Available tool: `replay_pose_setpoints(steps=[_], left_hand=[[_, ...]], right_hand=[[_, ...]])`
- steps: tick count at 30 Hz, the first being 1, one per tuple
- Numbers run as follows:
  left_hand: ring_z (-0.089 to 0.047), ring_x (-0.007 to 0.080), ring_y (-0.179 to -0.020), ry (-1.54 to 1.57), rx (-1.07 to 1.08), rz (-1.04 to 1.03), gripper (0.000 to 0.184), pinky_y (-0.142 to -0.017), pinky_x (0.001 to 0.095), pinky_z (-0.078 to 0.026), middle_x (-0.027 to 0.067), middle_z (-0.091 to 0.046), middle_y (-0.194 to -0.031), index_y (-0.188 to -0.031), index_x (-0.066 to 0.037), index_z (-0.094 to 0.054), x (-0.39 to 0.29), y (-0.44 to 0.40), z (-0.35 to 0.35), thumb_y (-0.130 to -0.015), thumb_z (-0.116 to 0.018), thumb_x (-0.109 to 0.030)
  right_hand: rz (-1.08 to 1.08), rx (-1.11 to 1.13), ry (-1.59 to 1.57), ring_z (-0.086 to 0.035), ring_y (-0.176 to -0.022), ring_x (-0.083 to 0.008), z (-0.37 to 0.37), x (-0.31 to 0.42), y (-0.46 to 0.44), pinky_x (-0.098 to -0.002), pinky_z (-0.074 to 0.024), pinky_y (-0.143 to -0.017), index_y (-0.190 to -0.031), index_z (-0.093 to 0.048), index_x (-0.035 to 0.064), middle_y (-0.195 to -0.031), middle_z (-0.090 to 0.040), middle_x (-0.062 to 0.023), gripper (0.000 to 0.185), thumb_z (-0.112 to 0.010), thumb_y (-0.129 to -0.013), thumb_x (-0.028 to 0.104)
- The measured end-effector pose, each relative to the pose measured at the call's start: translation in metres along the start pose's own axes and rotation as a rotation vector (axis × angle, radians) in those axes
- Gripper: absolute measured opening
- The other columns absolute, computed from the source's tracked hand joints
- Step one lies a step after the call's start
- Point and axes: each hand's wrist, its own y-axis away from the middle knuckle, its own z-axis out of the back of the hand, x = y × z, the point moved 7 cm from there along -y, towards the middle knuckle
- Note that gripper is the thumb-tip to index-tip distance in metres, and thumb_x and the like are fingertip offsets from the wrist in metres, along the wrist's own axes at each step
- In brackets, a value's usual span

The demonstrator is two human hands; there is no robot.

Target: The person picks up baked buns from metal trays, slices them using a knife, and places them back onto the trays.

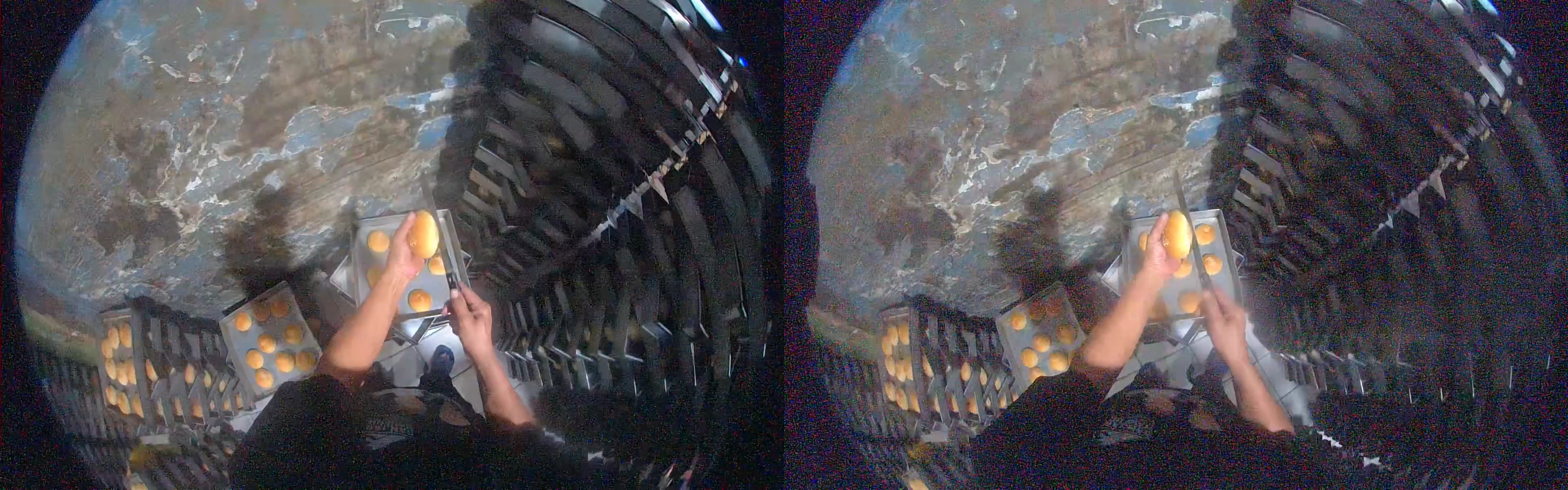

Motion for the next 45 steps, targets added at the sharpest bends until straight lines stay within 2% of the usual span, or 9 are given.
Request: replay_pose_setpoints(steps=[9, 17, 25, 30, 31, 33, 35, 37, 45], left_hand=[[-0.069, 0.0205, -0.092, -0.101, 0.145, 0.068, 0.031, -0.083, 0.0392, -0.057, 0.0044, -0.069, -0.102, -0.11, -0.01, -0.065, 0.013, 0.001, -0.002, -0.09, -0.072, -0.032], [-0.069, 0.0207, -0.084, -0.136, 0.244, 0.043, 0.02, -0.076, 0.0399, -0.059, 0.0046, -0.068, -0.098, -0.106, -0.009, -0.064, -0.001, -0.003, -0.015, -0.092, -0.068, -0.023], [-0.069, 0.0197, -0.085, -0.244, 0.201, 0.046, 0.029, -0.076, 0.0364, -0.059, 0.0047, -0.068, -0.097, -0.11, -0.006, -0.065, 0.048, 0.01, -0.017, -0.087, -0.073, -0.023], [-0.07, 0.0223, -0.084, -0.217, 0.236, 0.134, 0.028, -0.075, 0.0417, -0.059, 0.0081, -0.069, -0.095, -0.111, -0.006, -0.065, 0.029, 0.001, -0.006, -0.091, -0.068, -0.025], [-0.07, 0.0223, -0.084, -0.216, 0.228, 0.136, 0.028, -0.075, 0.0417, -0.059, 0.0081, -0.069, -0.095, -0.111, -0.006, -0.065, 0.033, 0.002, -0.004, -0.091, -0.068, -0.025], [-0.069, 0.0213, -0.087, -0.163, 0.116, 0.182, 0.028, -0.075, 0.0412, -0.059, 0.0064, -0.069, -0.097, -0.112, -0.007, -0.064, 0.054, 0.006, 0.006, -0.092, -0.068, -0.026], [-0.069, 0.0208, -0.088, -0.137, 0.058, 0.221, 0.027, -0.075, 0.0409, -0.058, 0.0056, -0.069, -0.098, -0.112, -0.008, -0.063, 0.081, 0.013, 0.009, -0.093, -0.068, -0.026], [-0.069, 0.0203, -0.091, -0.108, 0.032, 0.17, 0.026, -0.076, 0.0398, -0.058, 0.0047, -0.069, -0.1, -0.112, -0.008, -0.064, 0.097, 0.017, 0.009, -0.093, -0.069, -0.026], [-0.071, 0.0244, -0.079, -0.071, 0.005, 0.189, 0.026, -0.066, 0.0442, -0.061, 0.0079, -0.071, -0.09, -0.101, -0.009, -0.066, 0.094, -0.007, 0.034, -0.09, -0.072, -0.032]], right_hand=[[0.03, -0.074, 0.059, -0.044, -0.052, -0.0017, 0.011, 0.008, 0.019, -0.0223, -0.0369, -0.046, -0.125, -0.066, 0.004, -0.071, -0.063, 0.0011, 0.036, -0.053, -0.103, 0.03], [-0.003, -0.043, 0.142, -0.044, -0.052, -0.0018, 0.024, 0.001, 0.035, -0.0228, -0.0367, -0.046, -0.125, -0.066, 0.0046, -0.071, -0.061, 0.0032, 0.033, -0.054, -0.103, 0.026], [0.001, -0.03, 0.081, -0.042, -0.05, -0.0019, 0.03, 0.015, -0.005, -0.0237, -0.0342, -0.046, -0.084, -0.064, 0.0038, -0.061, -0.052, 0.0053, 0.03, -0.053, -0.103, 0.024], [-0.002, 0.048, 0.102, -0.046, -0.052, -0.003, 0.043, -0.007, 0.048, -0.023, -0.0372, -0.048, -0.122, -0.067, 0.0021, -0.07, -0.064, 0.0014, 0.033, -0.055, -0.104, 0.027], [-0.009, 0.053, 0.102, -0.046, -0.052, -0.003, 0.045, -0.013, 0.05, -0.023, -0.0372, -0.048, -0.122, -0.067, 0.0021, -0.07, -0.064, 0.0014, 0.033, -0.055, -0.104, 0.027], [-0.221, 0.042, 0.032, -0.058, -0.074, -0.0087, 0.05, -0.033, 0.057, -0.029, -0.0488, -0.069, -0.125, -0.064, -0.0003, -0.076, -0.065, -0.0044, 0.036, -0.054, -0.103, 0.026], [-0.153, 0.03, 0.104, -0.057, -0.071, -0.0086, 0.052, -0.048, 0.033, -0.0292, -0.0481, -0.066, -0.128, -0.063, 0.0009, -0.075, -0.063, -0.0041, 0.037, -0.056, -0.102, 0.026], [-0.1, 0.034, 0.078, -0.045, -0.052, -0.002, 0.047, -0.045, 0.007, -0.0212, -0.037, -0.048, -0.132, -0.061, 0.004, -0.071, -0.063, 0.0028, 0.037, -0.055, -0.104, 0.027], [-0.171, 0.06, 0.018, -0.044, -0.054, -0.0021, 0.068, -0.051, 0.053, -0.0207, -0.0358, -0.049, -0.117, -0.066, 0.0026, -0.073, -0.062, 0.0048, 0.027, -0.052, -0.104, 0.021]])
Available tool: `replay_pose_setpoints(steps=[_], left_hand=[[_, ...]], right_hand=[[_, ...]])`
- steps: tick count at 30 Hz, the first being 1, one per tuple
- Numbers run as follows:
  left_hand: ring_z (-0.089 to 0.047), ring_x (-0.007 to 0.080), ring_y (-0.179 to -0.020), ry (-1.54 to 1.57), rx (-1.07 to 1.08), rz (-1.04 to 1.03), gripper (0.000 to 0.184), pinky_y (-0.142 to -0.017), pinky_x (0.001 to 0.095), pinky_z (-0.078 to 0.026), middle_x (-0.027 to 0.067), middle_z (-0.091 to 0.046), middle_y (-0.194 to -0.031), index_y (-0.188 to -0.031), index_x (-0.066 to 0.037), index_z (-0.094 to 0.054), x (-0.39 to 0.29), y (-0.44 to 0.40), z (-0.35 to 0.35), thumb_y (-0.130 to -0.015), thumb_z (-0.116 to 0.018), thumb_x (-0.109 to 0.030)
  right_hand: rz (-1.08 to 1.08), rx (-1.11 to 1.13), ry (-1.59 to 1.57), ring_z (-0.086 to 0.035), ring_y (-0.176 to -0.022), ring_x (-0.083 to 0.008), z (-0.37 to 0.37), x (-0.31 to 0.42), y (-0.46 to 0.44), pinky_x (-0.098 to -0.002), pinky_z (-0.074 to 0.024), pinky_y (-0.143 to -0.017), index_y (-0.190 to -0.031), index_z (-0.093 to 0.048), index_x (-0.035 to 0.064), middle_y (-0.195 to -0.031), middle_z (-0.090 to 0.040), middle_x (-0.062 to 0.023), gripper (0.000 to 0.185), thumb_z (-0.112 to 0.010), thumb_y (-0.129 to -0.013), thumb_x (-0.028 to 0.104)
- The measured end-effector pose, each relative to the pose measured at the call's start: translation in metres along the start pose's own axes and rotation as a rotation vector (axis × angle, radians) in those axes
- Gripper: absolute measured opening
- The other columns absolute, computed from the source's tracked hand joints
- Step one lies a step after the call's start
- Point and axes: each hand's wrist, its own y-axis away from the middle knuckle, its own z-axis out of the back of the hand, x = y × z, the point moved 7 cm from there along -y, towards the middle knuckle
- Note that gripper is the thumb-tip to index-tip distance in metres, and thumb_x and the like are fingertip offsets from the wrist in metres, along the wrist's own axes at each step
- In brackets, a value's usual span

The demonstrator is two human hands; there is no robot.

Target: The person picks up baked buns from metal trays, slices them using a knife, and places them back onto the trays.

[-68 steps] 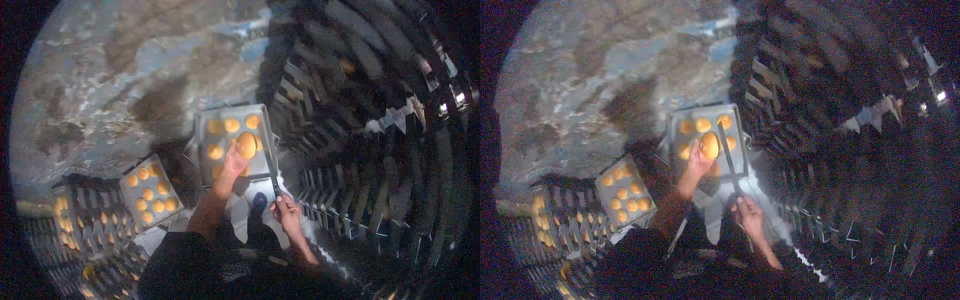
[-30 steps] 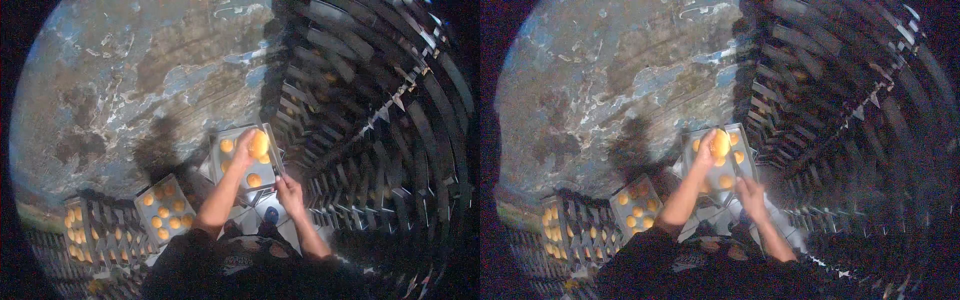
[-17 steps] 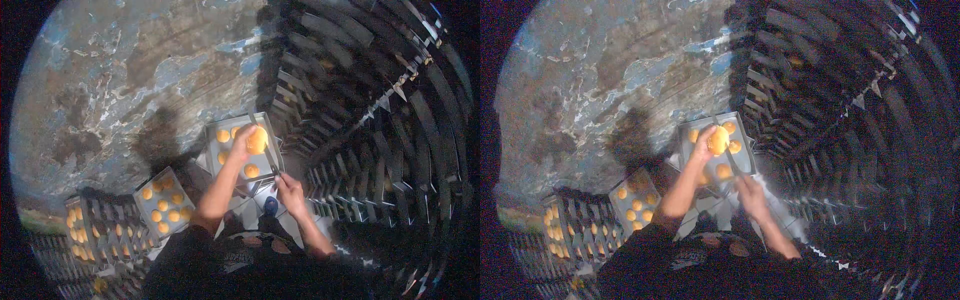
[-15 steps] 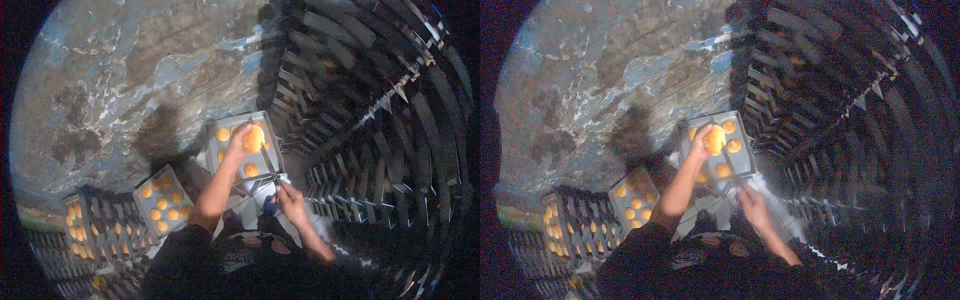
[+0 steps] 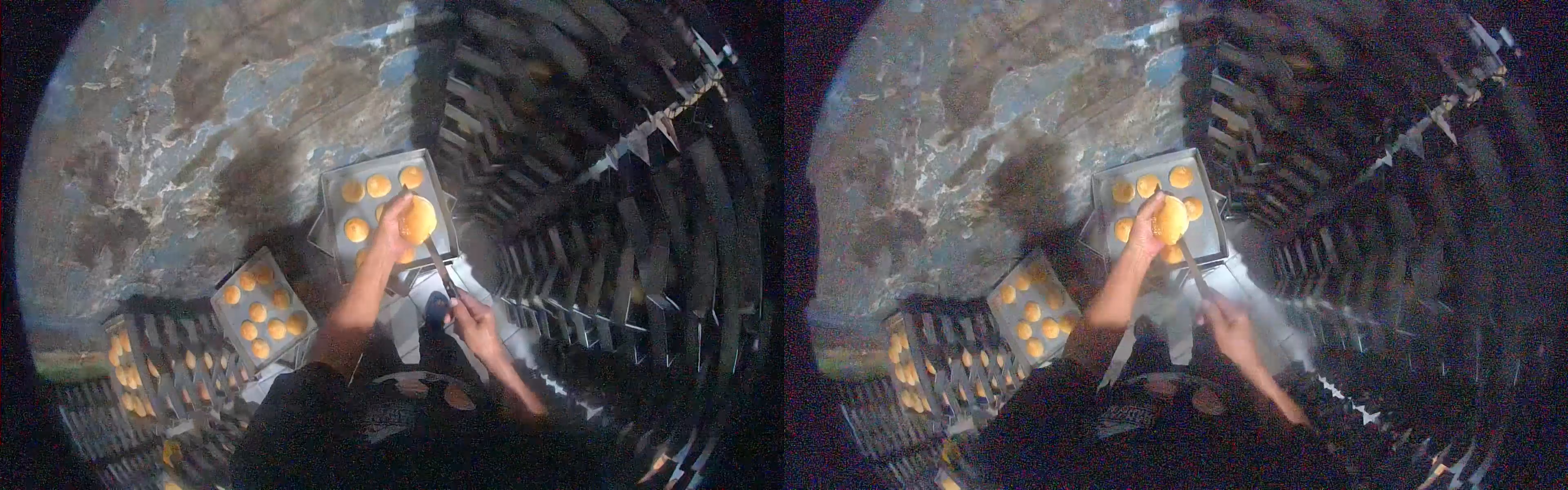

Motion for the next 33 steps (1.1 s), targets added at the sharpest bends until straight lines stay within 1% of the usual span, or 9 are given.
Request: replay_pose_setpoints(steps=[6, 10, 18, 20, 22, 25, 27, 32, 33], left_hand=[[-0.069, 0.0216, -0.087, 0.099, -0.098, 0.042, 0.037, -0.08, 0.0377, -0.057, 0.0054, -0.071, -0.096, -0.106, -0.01, -0.066, 0.068, -0.001, 0.021, -0.092, -0.07, -0.043], [-0.068, 0.0211, -0.087, 0.07, -0.245, 0.024, 0.04, -0.078, 0.0378, -0.056, 0.0061, -0.07, -0.098, -0.108, -0.01, -0.064, 0.106, -0.038, 0.086, -0.091, -0.07, -0.046], [-0.069, 0.0222, -0.097, -0.033, -0.197, 0.083, 0.045, -0.084, 0.0392, -0.055, 0.0057, -0.07, -0.106, -0.107, -0.009, -0.066, 0.16, -0.111, 0.178, -0.095, -0.063, -0.052], [-0.069, 0.0296, -0.095, -0.848, -0.587, -0.048, 0.046, -0.083, 0.0439, -0.053, 0.0097, -0.071, -0.104, -0.104, -0.005, -0.067, 0.152, -0.122, 0.209, -0.097, -0.062, -0.051], [-0.066, 0.0359, -0.092, -1.65, -0.535, -0.334, 0.049, -0.084, 0.0463, -0.05, 0.0166, -0.07, -0.101, -0.102, -0.002, -0.066, 0.132, -0.134, 0.206, -0.095, -0.064, -0.05], [-0.061, 0.0429, -0.112, -1.478, -0.613, 0.02, 0.082, -0.098, 0.0503, -0.048, 0.0288, -0.06, -0.128, -0.141, 0.005, -0.047, 0.141, -0.198, 0.251, -0.092, -0.059, -0.06], [-0.055, 0.0437, -0.12, -1.365, -0.84, -0.118, 0.086, -0.102, 0.0487, -0.046, 0.0294, -0.056, -0.134, -0.144, 0.004, -0.043, 0.144, -0.226, 0.281, -0.087, -0.072, -0.052], [-0.051, 0.0411, -0.125, -0.82, -0.708, -0.363, 0.085, -0.105, 0.0462, -0.044, 0.0259, -0.056, -0.132, -0.133, 0.005, -0.052, 0.168, -0.259, 0.309, -0.071, -0.089, -0.041], [-0.051, 0.0395, -0.125, -0.752, -0.676, -0.387, 0.083, -0.104, 0.0459, -0.044, 0.0246, -0.057, -0.131, -0.129, 0.005, -0.055, 0.165, -0.264, 0.302, -0.068, -0.09, -0.04]], right_hand=[[-0.18, -0.003, 0.027, -0.054, -0.064, -0.0081, 0.001, -0.073, -0.062, -0.0274, -0.0453, -0.057, -0.131, -0.063, 0.0037, -0.073, -0.062, -0.0007, 0.038, -0.057, -0.101, 0.026], [-0.164, 0.0, 0.004, -0.049, -0.06, -0.0027, 0.014, -0.128, -0.08, -0.0201, -0.0363, -0.051, -0.112, -0.068, 0.0049, -0.074, -0.061, 0.0059, 0.025, -0.056, -0.104, 0.026], [-0.531, -0.133, -0.13, -0.053, -0.066, -0.0056, 0.115, -0.327, 0.098, -0.0255, -0.0406, -0.056, -0.094, -0.069, 0.0078, -0.075, -0.061, 0.004, 0.023, -0.063, -0.099, 0.029], [-0.608, -0.15, -0.045, -0.053, -0.066, -0.0067, 0.121, -0.317, 0.105, -0.0262, -0.0406, -0.057, -0.091, -0.069, 0.0074, -0.073, -0.061, 0.003, 0.025, -0.063, -0.099, 0.03], [-0.654, -0.156, 0.027, -0.053, -0.065, -0.0079, 0.123, -0.304, 0.097, -0.027, -0.0407, -0.058, -0.089, -0.069, 0.007, -0.072, -0.061, 0.002, 0.027, -0.063, -0.099, 0.031], [-0.681, -0.163, 0.071, -0.053, -0.064, -0.0096, 0.128, -0.292, 0.082, -0.0282, -0.0407, -0.059, -0.085, -0.068, 0.0064, -0.07, -0.06, 0.0005, 0.03, -0.062, -0.099, 0.032], [-0.691, -0.175, 0.047, -0.053, -0.064, -0.0108, 0.13, -0.293, 0.077, -0.029, -0.0407, -0.06, -0.083, -0.068, 0.0059, -0.069, -0.06, -0.0005, 0.032, -0.062, -0.099, 0.033], [-0.529, -0.169, 0.385, -0.054, -0.068, -0.0103, 0.146, -0.318, 0.088, -0.0292, -0.0406, -0.06, -0.083, -0.067, 0.0051, -0.073, -0.061, -0.0006, 0.029, -0.061, -0.1, 0.028], [-0.55, -0.275, -0.169, -0.06, -0.077, -0.0128, 0.142, -0.326, 0.089, -0.0295, -0.0457, -0.069, -0.095, -0.068, 0.0064, -0.086, -0.066, -0.0045, 0.022, -0.061, -0.1, 0.027]])
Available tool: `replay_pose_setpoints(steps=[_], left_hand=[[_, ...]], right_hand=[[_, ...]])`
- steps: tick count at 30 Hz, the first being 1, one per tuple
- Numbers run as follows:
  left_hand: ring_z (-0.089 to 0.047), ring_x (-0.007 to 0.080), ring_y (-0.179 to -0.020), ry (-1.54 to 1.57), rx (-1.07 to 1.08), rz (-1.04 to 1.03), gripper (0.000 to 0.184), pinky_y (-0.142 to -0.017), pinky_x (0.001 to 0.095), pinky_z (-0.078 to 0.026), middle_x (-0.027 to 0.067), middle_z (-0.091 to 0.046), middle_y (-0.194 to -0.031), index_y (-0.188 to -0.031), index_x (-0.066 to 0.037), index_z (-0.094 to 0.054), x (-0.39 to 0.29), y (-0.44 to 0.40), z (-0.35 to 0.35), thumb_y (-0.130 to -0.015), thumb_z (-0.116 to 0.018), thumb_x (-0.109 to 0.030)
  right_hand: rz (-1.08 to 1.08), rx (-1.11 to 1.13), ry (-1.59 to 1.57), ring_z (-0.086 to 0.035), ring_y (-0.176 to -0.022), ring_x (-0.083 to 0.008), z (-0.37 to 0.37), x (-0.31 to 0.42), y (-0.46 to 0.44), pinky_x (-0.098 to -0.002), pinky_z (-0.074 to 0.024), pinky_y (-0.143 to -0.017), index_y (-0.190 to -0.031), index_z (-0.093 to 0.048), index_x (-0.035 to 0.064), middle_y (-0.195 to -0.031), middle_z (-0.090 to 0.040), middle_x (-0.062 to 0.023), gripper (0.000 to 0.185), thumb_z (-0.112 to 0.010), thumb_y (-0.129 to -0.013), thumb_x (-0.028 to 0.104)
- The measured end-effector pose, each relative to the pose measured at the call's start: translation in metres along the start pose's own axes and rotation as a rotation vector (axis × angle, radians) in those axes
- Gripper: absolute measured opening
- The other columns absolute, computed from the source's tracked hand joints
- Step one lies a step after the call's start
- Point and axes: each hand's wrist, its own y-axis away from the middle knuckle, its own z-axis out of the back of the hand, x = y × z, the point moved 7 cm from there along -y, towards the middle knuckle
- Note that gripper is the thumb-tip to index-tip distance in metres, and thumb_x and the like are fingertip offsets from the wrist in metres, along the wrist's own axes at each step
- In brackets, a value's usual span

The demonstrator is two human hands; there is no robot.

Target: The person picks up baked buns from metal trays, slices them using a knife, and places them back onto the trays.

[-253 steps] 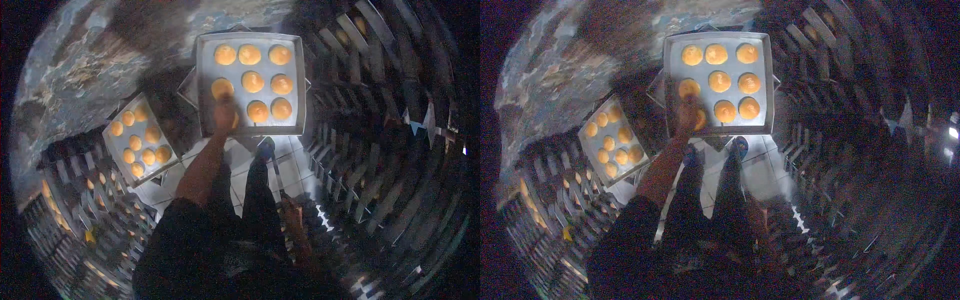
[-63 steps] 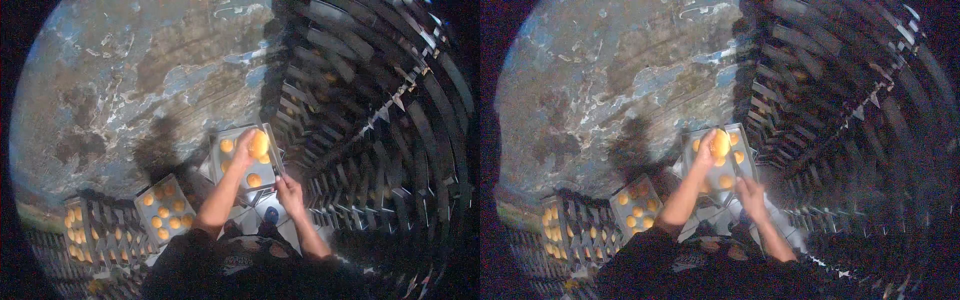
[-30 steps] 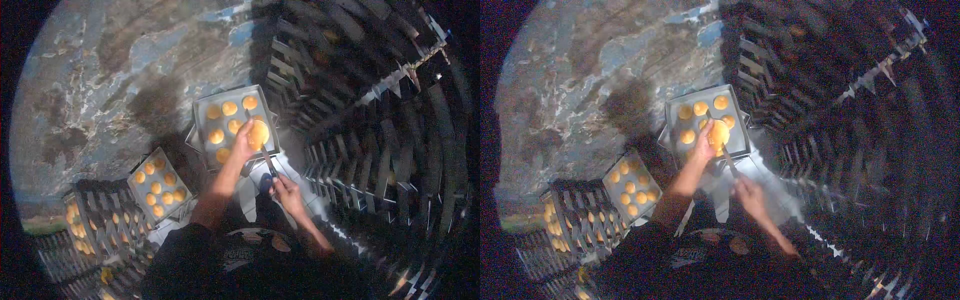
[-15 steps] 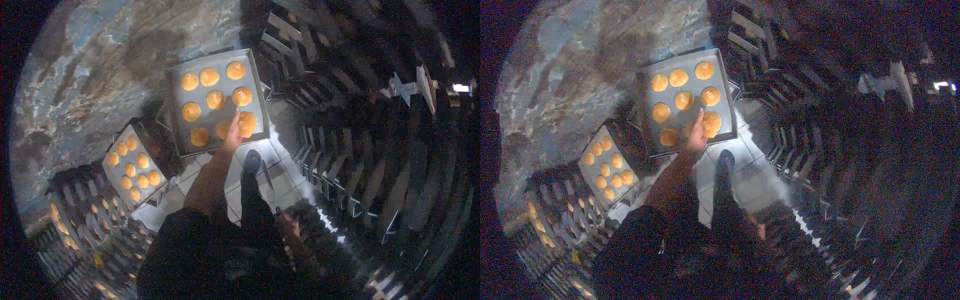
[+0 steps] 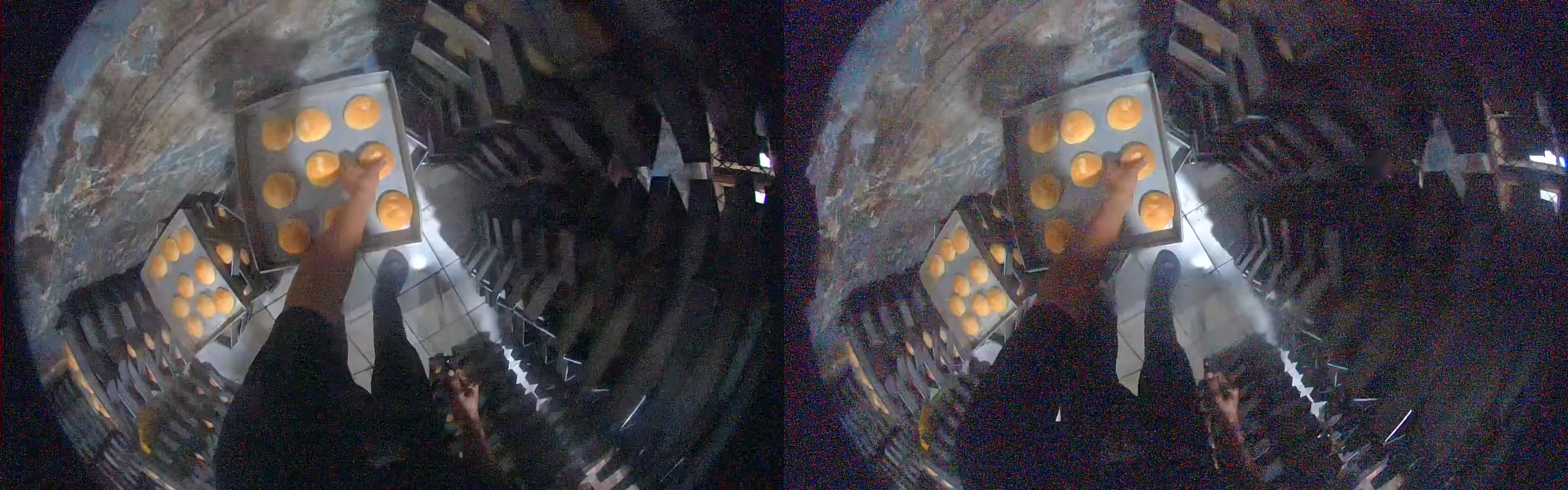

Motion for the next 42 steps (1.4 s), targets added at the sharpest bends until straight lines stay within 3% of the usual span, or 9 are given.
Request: replay_pose_setpoints(steps=[2, 4, 8, 13, 19, 22, 34, 37, 42], left_hand=[[-0.052, 0.0332, -0.124, -0.263, 0.082, -0.18, 0.071, -0.1, 0.0447, -0.045, 0.0197, -0.059, -0.129, -0.118, 0.004, -0.061, -0.047, 0.014, -0.011, -0.067, -0.092, -0.035], [-0.053, 0.0284, -0.122, -0.582, 0.143, -0.373, 0.06, -0.096, 0.0438, -0.047, 0.0161, -0.061, -0.126, -0.111, 0.004, -0.064, -0.089, 0.038, -0.021, -0.069, -0.091, -0.03], [-0.056, 0.0209, -0.119, 0.017, 0.264, 0.15, 0.045, -0.096, 0.0389, -0.046, 0.0104, -0.063, -0.121, -0.111, -0.004, -0.065, -0.106, 0.067, -0.001, -0.076, -0.087, -0.024], [-0.056, 0.0231, -0.122, 0.616, 0.462, 0.268, 0.059, -0.102, 0.046, -0.044, 0.0094, -0.059, -0.133, -0.133, -0.007, -0.053, -0.203, 0.117, 0.039, -0.086, -0.077, -0.033], [-0.062, 0.0218, -0.114, 0.982, 0.658, 0.324, 0.057, -0.096, 0.0468, -0.047, 0.0018, -0.066, -0.125, -0.126, -0.022, -0.058, -0.36, 0.181, 0.079, -0.088, -0.064, -0.063], [-0.065, 0.0179, -0.092, 0.947, 0.38, 0.407, 0.047, -0.078, 0.0398, -0.051, -0.0033, -0.071, -0.097, -0.1, -0.024, -0.067, -0.367, 0.167, 0.101, -0.081, -0.069, -0.067], [-0.064, 0.0119, -0.074, 0.975, 0.475, 0.327, 0.042, -0.059, 0.03, -0.047, -0.0049, -0.07, -0.083, -0.092, -0.021, -0.07, -0.447, 0.196, 0.127, -0.08, -0.073, -0.062], [-0.064, 0.0126, -0.089, 0.923, 0.518, 0.365, 0.04, -0.079, 0.0335, -0.048, -0.005, -0.07, -0.095, -0.1, -0.019, -0.068, -0.44, 0.198, 0.127, -0.088, -0.067, -0.057], [-0.066, 0.0131, -0.085, 0.92, 0.618, 0.369, 0.037, -0.075, 0.0325, -0.05, -0.0048, -0.07, -0.091, -0.099, -0.018, -0.068, -0.434, 0.202, 0.12, -0.089, -0.067, -0.054]], right_hand=[[-0.056, 0.057, -0.548, -0.065, -0.085, -0.0153, -0.015, 0.015, -0.003, -0.0297, -0.0508, -0.078, -0.107, -0.069, 0.0078, -0.1, -0.07, -0.0083, 0.021, -0.061, -0.1, 0.026], [-0.008, 0.006, -0.027, -0.057, -0.073, -0.0112, -0.036, 0.072, -0.001, -0.0286, -0.0439, -0.067, -0.089, -0.068, 0.0061, -0.081, -0.065, -0.0015, 0.024, -0.061, -0.101, 0.025], [0.058, 0.025, 0.136, -0.05, -0.059, -0.0065, -0.063, 0.119, -0.001, -0.0248, -0.0369, -0.054, -0.081, -0.065, 0.0059, -0.067, -0.058, 0.0029, 0.033, -0.058, -0.103, 0.029], [0.228, 0.103, 0.021, -0.037, -0.045, -0.0028, -0.124, 0.23, 0.041, -0.0227, -0.0268, -0.044, -0.082, -0.064, 0.0064, -0.059, -0.051, 0.0048, 0.034, -0.055, -0.104, 0.03], [0.403, 0.296, -0.051, -0.05, -0.06, -0.0041, -0.188, 0.285, 0.096, -0.0211, -0.0358, -0.049, -0.138, -0.056, 0.004, -0.078, -0.061, 0.0018, 0.041, -0.054, -0.105, 0.029], [0.528, 0.263, -0.049, -0.051, -0.061, -0.004, -0.214, 0.288, 0.107, -0.0206, -0.0379, -0.049, -0.142, -0.054, 0.0055, -0.079, -0.062, 0.0016, 0.043, -0.056, -0.104, 0.027], [0.743, 0.209, 0.054, -0.046, -0.054, -0.002, -0.241, 0.308, 0.159, -0.0207, -0.037, -0.048, -0.141, -0.056, 0.0055, -0.073, -0.062, 0.0003, 0.041, -0.055, -0.103, 0.021], [0.735, 0.191, 0.064, -0.046, -0.056, -0.002, -0.24, 0.301, 0.163, -0.0207, -0.0382, -0.051, -0.141, -0.056, 0.0051, -0.074, -0.062, -0.0001, 0.041, -0.055, -0.103, 0.022], [0.73, 0.17, 0.057, -0.046, -0.058, -0.0031, -0.237, 0.299, 0.17, -0.0218, -0.039, -0.053, -0.14, -0.057, 0.0052, -0.075, -0.062, -0.0003, 0.041, -0.054, -0.104, 0.024]])
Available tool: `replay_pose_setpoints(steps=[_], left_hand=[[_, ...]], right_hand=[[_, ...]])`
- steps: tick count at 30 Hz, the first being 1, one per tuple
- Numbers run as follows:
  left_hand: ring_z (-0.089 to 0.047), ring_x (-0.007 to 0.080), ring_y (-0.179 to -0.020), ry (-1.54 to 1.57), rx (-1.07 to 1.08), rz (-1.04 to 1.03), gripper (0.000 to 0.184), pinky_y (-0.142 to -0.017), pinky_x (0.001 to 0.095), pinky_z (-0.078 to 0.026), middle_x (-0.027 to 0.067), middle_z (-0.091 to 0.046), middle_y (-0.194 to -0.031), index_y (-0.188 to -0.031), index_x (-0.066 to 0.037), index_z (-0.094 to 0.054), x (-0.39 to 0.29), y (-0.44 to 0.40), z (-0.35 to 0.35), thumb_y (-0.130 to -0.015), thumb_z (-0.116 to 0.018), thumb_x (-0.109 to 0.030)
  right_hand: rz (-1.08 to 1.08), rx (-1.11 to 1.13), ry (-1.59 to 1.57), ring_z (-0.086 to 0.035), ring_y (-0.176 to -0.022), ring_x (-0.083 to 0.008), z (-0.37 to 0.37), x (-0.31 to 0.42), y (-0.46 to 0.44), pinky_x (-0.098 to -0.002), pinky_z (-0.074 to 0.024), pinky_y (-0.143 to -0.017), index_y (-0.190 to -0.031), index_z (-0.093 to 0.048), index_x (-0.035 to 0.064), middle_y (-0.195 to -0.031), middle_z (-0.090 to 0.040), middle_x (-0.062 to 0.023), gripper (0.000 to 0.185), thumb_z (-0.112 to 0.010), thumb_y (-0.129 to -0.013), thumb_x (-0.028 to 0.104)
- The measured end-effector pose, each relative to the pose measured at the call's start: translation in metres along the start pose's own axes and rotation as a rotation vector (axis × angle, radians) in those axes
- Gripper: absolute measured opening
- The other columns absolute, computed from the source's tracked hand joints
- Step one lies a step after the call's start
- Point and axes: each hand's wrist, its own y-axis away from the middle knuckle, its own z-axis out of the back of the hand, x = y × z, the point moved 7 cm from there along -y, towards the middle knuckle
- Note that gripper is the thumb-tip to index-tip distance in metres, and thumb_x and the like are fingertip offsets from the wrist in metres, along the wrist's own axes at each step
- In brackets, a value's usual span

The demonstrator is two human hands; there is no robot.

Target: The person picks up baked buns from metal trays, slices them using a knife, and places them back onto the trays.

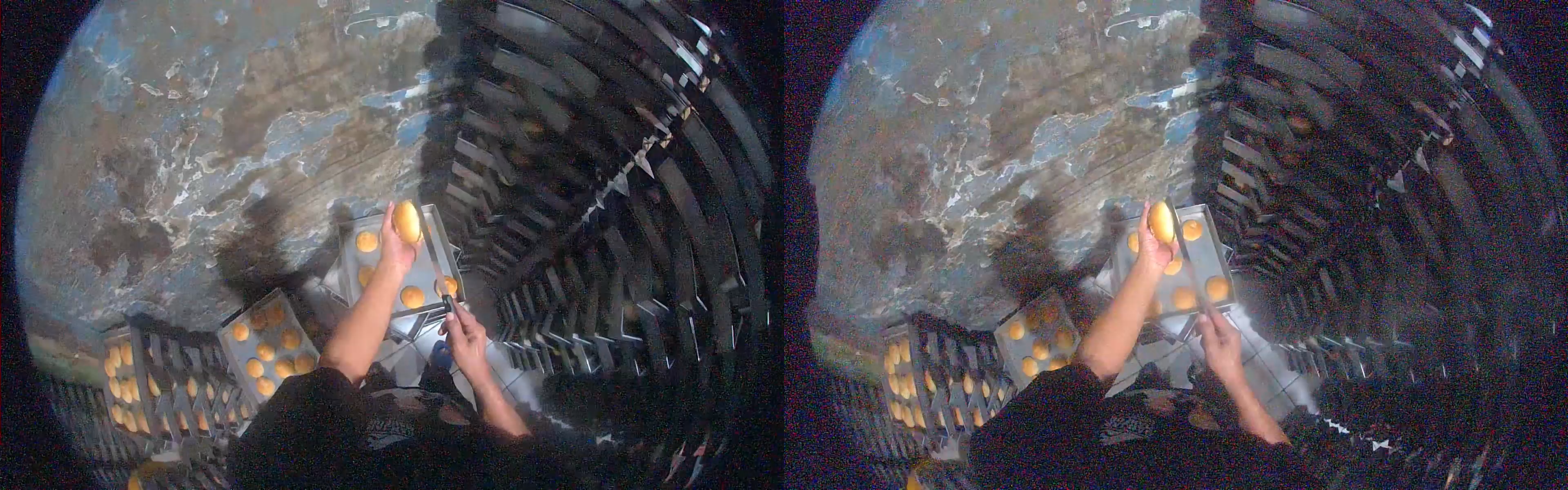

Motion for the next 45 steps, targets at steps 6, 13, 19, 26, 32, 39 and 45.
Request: replay_pose_setpoints(steps=[6, 13, 19, 26, 32, 39, 45], left_hand=[[-0.069, 0.0137, -0.077, -0.07, 0.076, 0.054, 0.037, -0.065, 0.0329, -0.057, -0.003, -0.071, -0.084, -0.093, -0.018, -0.069, 0.032, 0.012, -0.012, -0.085, -0.072, -0.054], [-0.068, 0.0169, -0.081, -0.117, 0.117, 0.017, 0.03, -0.073, 0.0372, -0.057, 0.0008, -0.07, -0.089, -0.1, -0.015, -0.067, 0.011, 0.003, -0.005, -0.091, -0.071, -0.044], [-0.071, 0.0217, -0.09, -0.238, 0.128, -0.012, 0.032, -0.084, 0.0411, -0.058, 0.0056, -0.072, -0.099, -0.102, -0.011, -0.067, 0.043, 0.008, -0.006, -0.088, -0.074, -0.039], [-0.071, 0.0224, -0.084, -0.22, 0.248, 0.109, 0.027, -0.079, 0.0424, -0.059, 0.0058, -0.072, -0.094, -0.104, -0.012, -0.068, 0.03, 0.007, 0.001, -0.09, -0.072, -0.036], [-0.07, 0.0239, -0.088, -0.204, 0.164, 0.08, 0.03, -0.077, 0.0436, -0.059, 0.0071, -0.071, -0.098, -0.109, -0.011, -0.066, 0.07, 0.004, 0.008, -0.09, -0.073, -0.033], [-0.07, 0.0232, -0.091, -0.275, 0.224, 0.075, 0.035, -0.078, 0.0429, -0.058, 0.0075, -0.071, -0.1, -0.108, -0.01, -0.066, 0.053, -0.007, 0.021, -0.09, -0.072, -0.039], [-0.07, 0.0229, -0.085, -0.225, 0.096, 0.095, 0.03, -0.077, 0.041, -0.059, 0.0061, -0.071, -0.096, -0.107, -0.011, -0.066, 0.105, -0.003, 0.034, -0.092, -0.069, -0.037]], right_hand=[[0.073, -0.096, 0.142, -0.048, -0.059, -0.0042, 0.01, 0.021, -0.026, -0.0231, -0.0407, -0.053, -0.139, -0.059, 0.0065, -0.072, -0.06, 0.0016, 0.041, -0.055, -0.103, 0.026], [-0.002, -0.048, 0.136, -0.049, -0.06, -0.0037, 0.027, -0.002, 0.001, -0.022, -0.0417, -0.054, -0.137, -0.061, 0.0068, -0.074, -0.063, 0.0016, 0.043, -0.057, -0.102, 0.031], [-0.03, -0.05, 0.147, -0.052, -0.063, -0.0071, 0.032, 0.031, -0.04, -0.0266, -0.0434, -0.057, -0.118, -0.066, 0.0, -0.072, -0.059, 0.0001, 0.034, -0.056, -0.102, 0.029], [-0.125, 0.034, 0.079, -0.043, -0.049, -0.002, 0.044, -0.009, -0.005, -0.0216, -0.0347, -0.044, -0.132, -0.063, 0.0072, -0.072, -0.063, 0.0019, 0.036, -0.055, -0.103, 0.027], [-0.071, 0.042, 0.063, -0.043, -0.051, -0.0008, 0.042, -0.015, -0.06, -0.02, -0.0337, -0.046, -0.128, -0.065, 0.0056, -0.073, -0.062, 0.0026, 0.035, -0.054, -0.104, 0.028], [-0.152, 0.125, 0.007, -0.044, -0.052, -0.0013, 0.061, -0.031, -0.017, -0.0215, -0.0333, -0.046, -0.124, -0.066, 0.0046, -0.069, -0.061, 0.0033, 0.031, -0.053, -0.104, 0.025], [-0.175, 0.088, 0.089, -0.044, -0.052, -0.0021, 0.053, -0.055, -0.08, -0.0219, -0.0351, -0.047, -0.107, -0.07, 0.0039, -0.068, -0.062, 0.0035, 0.028, -0.054, -0.104, 0.027]])
